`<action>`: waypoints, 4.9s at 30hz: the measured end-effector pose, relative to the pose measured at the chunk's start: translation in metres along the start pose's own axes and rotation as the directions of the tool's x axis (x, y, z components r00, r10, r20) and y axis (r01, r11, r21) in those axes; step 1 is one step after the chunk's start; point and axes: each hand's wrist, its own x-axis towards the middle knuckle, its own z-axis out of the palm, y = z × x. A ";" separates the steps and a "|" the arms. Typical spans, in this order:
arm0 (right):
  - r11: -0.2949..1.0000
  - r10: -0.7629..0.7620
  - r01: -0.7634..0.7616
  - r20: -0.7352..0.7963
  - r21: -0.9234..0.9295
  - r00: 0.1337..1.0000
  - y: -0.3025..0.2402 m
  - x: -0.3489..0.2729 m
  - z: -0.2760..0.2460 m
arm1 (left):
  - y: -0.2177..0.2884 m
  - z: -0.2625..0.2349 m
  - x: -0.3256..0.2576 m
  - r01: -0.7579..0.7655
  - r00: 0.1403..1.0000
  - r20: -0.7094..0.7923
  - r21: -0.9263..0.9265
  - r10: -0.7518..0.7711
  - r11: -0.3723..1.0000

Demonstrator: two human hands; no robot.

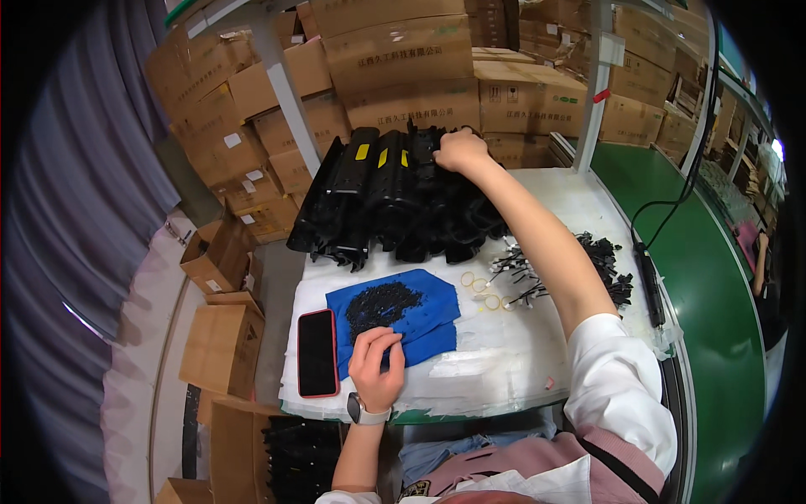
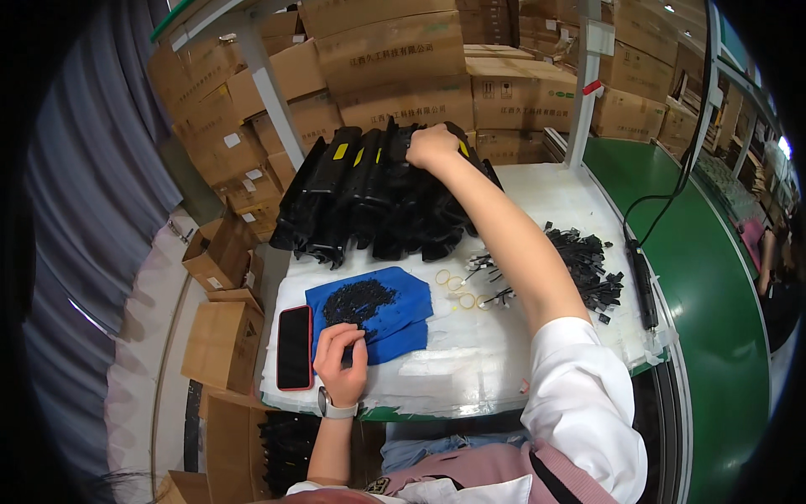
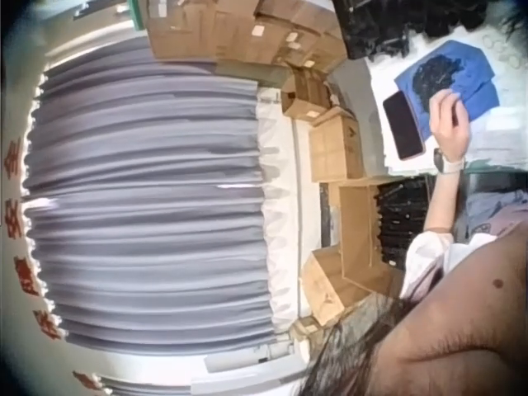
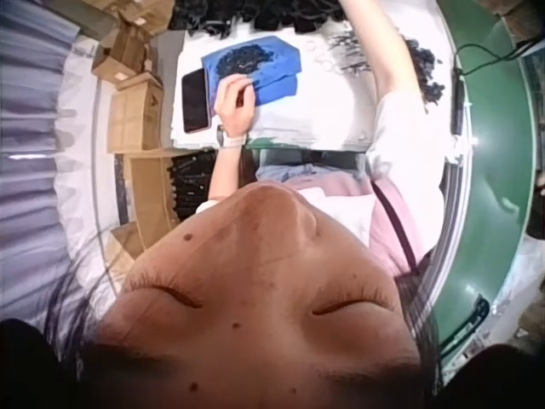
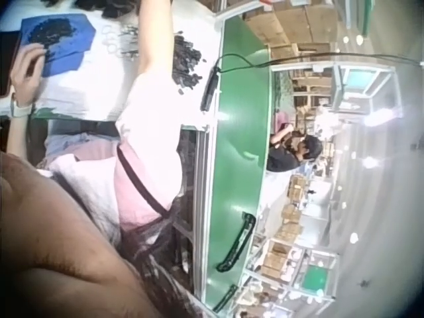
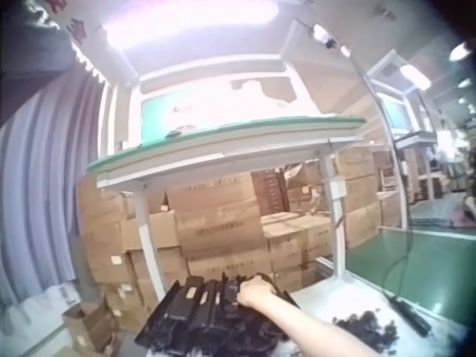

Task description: Assembling plastic electronic housing components by placing internal parts and securing them with small screws using an electric screwdriver.

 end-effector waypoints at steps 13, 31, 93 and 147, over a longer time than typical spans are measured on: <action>0.918 0.035 0.003 -0.089 0.397 0.995 0.087 0.044 0.030 | -0.006 -0.006 -0.001 0.121 0.992 0.058 -0.101 -0.115 0.987; 0.919 0.021 -0.070 0.128 0.388 0.992 0.167 0.030 0.038 | -0.008 0.000 -0.003 0.215 0.965 0.164 -0.042 -0.205 0.976; 0.448 -0.889 0.875 -0.017 0.185 0.458 0.079 -0.343 0.023 | 0.047 0.045 -0.026 0.300 0.787 0.577 -0.046 -0.220 0.953; -0.586 0.271 0.632 -0.612 0.507 0.743 0.154 -0.341 -0.074 | 0.138 0.120 0.006 0.644 0.489 0.870 -0.414 0.070 0.643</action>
